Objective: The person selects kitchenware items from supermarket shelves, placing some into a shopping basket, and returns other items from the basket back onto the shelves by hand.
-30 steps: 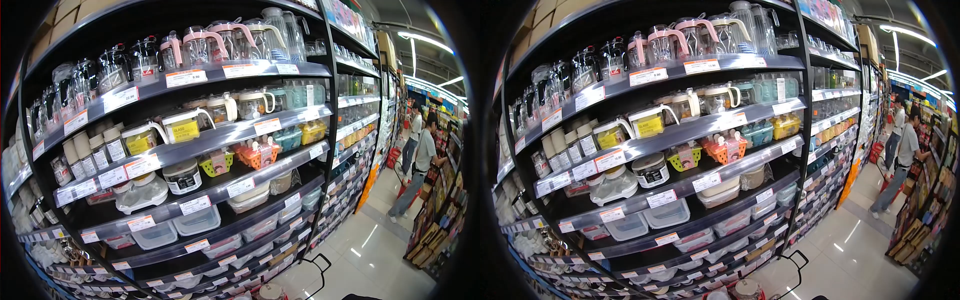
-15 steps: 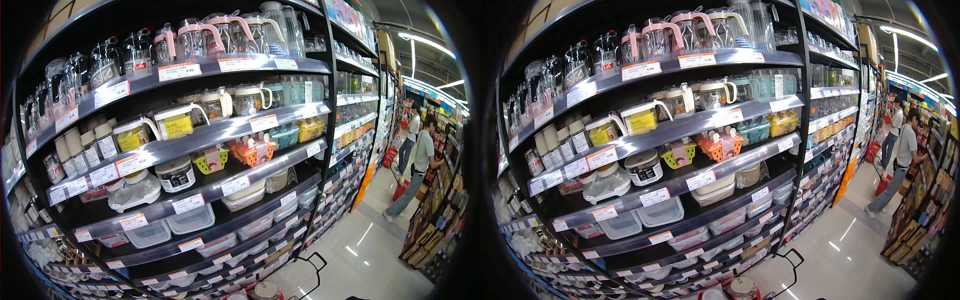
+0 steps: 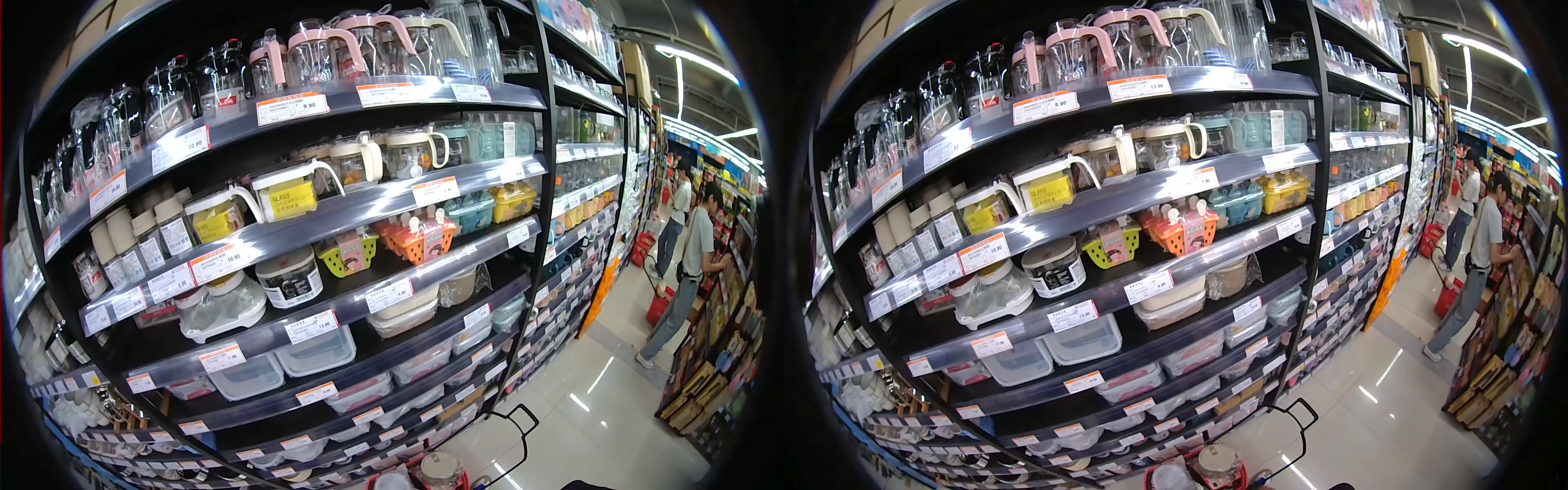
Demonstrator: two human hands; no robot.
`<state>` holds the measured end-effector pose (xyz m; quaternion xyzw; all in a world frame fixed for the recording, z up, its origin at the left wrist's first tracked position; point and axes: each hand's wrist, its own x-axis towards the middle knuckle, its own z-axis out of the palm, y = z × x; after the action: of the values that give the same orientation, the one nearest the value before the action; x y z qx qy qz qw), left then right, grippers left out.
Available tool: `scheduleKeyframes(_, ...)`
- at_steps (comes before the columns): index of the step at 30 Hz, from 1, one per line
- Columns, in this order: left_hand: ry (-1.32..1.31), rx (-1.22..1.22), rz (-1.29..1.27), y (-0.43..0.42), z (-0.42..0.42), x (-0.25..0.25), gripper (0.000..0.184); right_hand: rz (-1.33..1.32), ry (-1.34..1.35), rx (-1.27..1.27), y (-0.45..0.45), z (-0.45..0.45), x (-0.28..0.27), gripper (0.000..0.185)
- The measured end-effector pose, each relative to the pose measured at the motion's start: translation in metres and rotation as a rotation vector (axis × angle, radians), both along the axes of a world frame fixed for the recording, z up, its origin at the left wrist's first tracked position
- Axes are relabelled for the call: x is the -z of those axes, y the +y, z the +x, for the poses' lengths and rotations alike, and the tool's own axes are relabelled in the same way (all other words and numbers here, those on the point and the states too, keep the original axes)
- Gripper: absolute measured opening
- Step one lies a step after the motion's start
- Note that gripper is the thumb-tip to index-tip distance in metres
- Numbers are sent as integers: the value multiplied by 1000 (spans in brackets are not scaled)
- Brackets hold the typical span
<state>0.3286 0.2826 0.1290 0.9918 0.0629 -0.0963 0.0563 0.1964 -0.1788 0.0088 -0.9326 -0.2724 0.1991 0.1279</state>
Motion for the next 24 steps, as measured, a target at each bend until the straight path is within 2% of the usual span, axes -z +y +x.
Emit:
scheduleKeyframes(15,-60,78,156,-1,74,-21,29,17,-142,-90,10,44,-13,44)
scheduleKeyframes(24,-70,48,204,5,89,-12,29,-16,-200,-224,1,89,-2,41)
